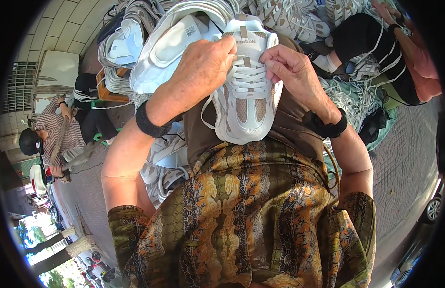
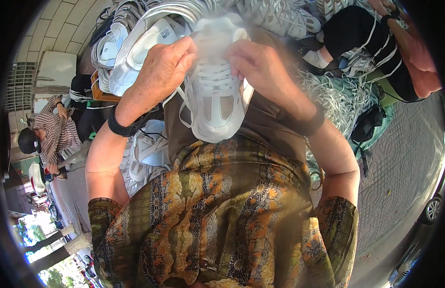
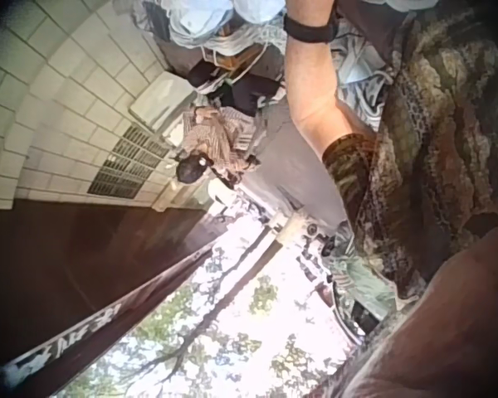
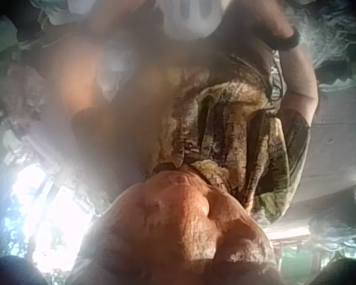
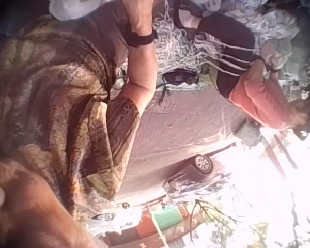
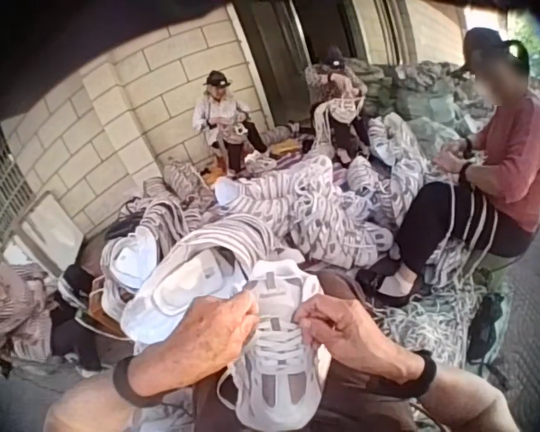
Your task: The person threads a long white shoelace through the eyelets of a white Reebok sneaker held in their lap. They repeatedly pull the lace through the eyelets, adjust the tension, and tie the laces into a knot. The person works on a single shoe while surrounded by piles of similar shoes and laces.
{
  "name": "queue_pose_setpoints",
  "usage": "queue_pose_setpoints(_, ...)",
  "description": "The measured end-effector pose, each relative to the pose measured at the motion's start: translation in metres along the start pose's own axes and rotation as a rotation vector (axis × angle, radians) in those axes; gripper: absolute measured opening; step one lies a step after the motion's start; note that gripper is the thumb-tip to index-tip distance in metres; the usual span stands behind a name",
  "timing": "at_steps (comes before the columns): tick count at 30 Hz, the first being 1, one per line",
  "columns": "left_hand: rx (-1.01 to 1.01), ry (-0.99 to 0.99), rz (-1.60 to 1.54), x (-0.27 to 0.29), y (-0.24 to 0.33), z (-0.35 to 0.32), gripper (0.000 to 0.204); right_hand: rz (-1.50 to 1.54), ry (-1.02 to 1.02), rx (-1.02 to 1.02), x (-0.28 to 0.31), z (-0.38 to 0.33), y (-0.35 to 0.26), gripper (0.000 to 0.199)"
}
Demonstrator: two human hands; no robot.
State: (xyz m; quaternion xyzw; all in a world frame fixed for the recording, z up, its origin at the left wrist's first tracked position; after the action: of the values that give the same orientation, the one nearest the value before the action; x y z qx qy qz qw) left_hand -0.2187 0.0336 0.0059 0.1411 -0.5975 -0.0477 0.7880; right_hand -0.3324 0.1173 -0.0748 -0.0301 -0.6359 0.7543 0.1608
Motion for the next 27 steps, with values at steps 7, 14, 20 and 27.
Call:
queue_pose_setpoints(7,0.005,-0.125,0.149,-0.017,-0.002,0.0,0.012,0.037,0.026,-0.002,0.0,0.002,-0.002,0.012)
queue_pose_setpoints(14,-0.113,-0.245,0.328,-0.019,0.016,0.006,0.019,0.046,0.015,0.015,-0.005,0.001,0.0,0.013)
queue_pose_setpoints(20,-0.274,-0.432,0.371,-0.028,0.028,0.013,0.014,-0.002,-0.007,0.013,-0.007,0.002,0.005,0.013)
queue_pose_setpoints(27,-0.177,-0.325,0.232,-0.026,0.007,0.022,0.012,-0.043,0.077,0.021,-0.003,-0.003,0.007,0.012)
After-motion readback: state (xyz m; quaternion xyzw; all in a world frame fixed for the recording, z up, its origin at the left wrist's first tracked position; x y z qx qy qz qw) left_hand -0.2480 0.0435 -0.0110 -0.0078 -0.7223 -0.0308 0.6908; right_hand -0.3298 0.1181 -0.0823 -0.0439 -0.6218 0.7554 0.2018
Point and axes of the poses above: each hand's wrist, its own z-axis towards the middle knuckle, its own x-axis out of the back of the hand, y = z × x, the point moved 8 cm from there along z, towards the middle knuckle, and after that the axes turned 4 degrees about -x, right-handed, at the moved point
